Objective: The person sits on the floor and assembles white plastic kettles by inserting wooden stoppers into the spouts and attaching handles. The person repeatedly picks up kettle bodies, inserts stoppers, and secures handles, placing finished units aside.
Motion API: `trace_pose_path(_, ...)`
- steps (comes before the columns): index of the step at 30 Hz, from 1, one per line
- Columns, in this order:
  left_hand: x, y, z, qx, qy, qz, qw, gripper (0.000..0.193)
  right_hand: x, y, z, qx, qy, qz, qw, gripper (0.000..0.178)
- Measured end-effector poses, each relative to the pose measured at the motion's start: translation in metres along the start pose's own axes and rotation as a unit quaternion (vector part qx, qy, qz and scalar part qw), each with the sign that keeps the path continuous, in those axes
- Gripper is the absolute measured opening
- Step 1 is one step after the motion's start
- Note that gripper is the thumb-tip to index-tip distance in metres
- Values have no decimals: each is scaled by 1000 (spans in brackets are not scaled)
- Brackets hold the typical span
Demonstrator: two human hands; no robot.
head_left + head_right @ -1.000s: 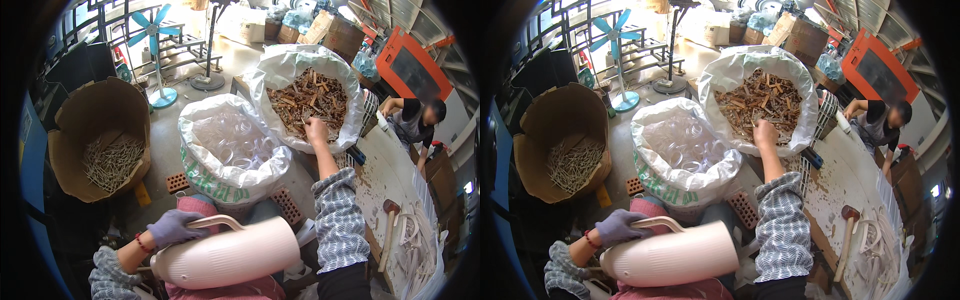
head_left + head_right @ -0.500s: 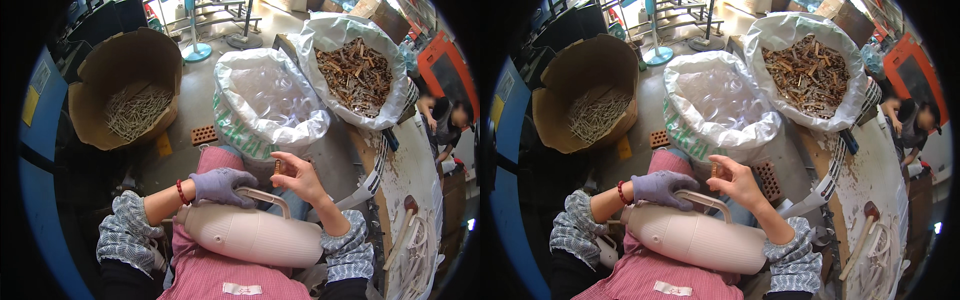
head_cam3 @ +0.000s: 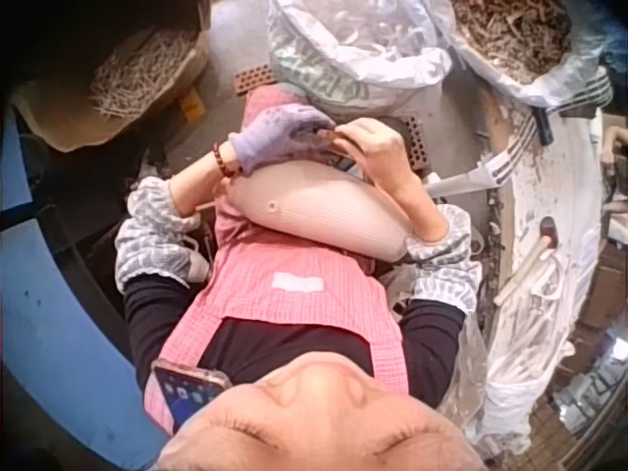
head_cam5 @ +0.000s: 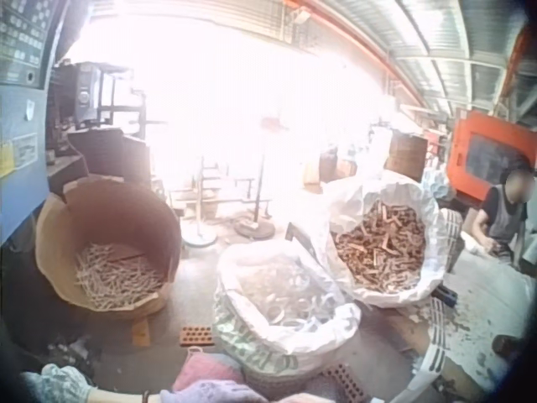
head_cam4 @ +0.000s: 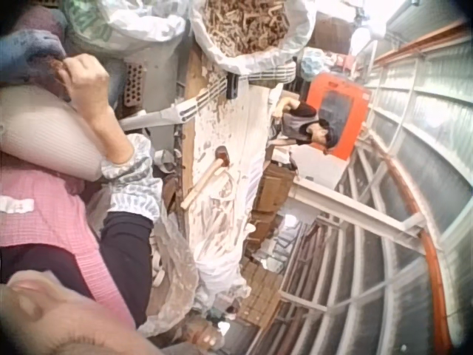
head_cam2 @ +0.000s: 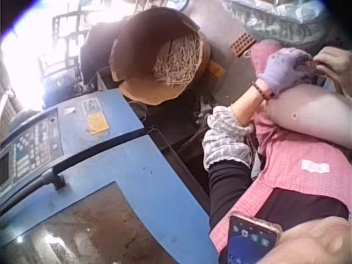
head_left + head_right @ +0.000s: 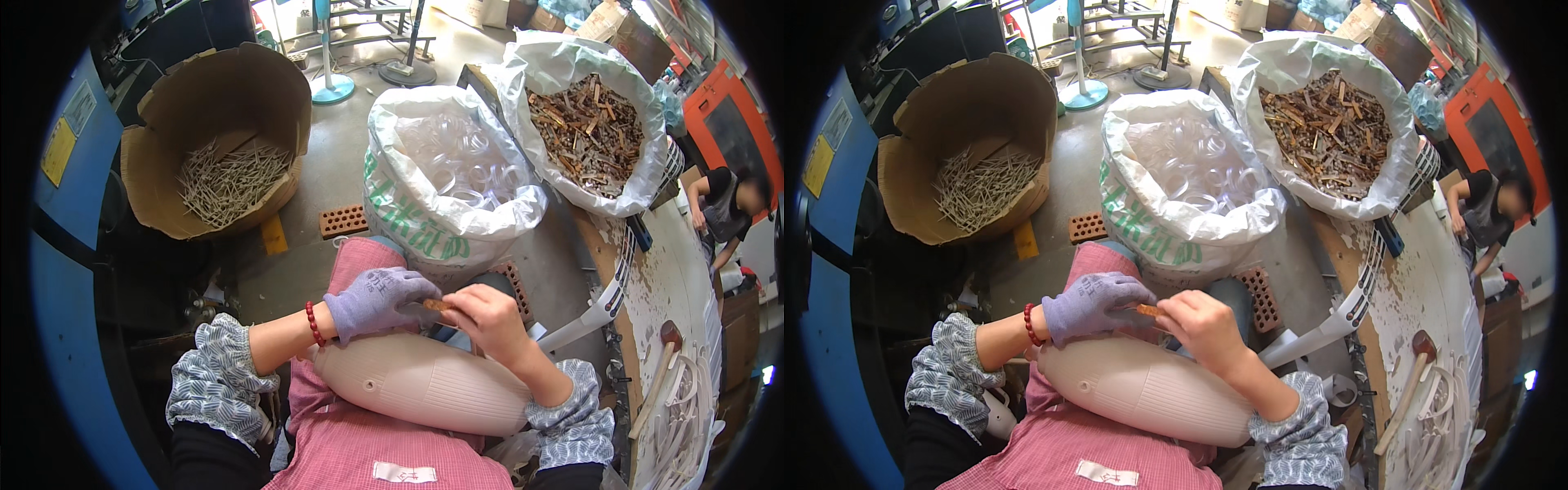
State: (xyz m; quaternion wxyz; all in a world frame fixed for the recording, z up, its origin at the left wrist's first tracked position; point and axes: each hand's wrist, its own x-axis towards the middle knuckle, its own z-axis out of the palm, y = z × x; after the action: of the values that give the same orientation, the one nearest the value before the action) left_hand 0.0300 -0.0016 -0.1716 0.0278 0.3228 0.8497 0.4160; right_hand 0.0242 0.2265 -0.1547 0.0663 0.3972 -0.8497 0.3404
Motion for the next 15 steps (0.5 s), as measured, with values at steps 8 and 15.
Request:
trace_pose_path(8,-5,-7,-15,-317,-212,-301,874,49,-12,-18,14,-194,14,-86,977,18)
trace_pose_path(15,-3,-11,-14,-337,-220,-307,862,49,-21,-10,19,-205,-5,-82,975,16)
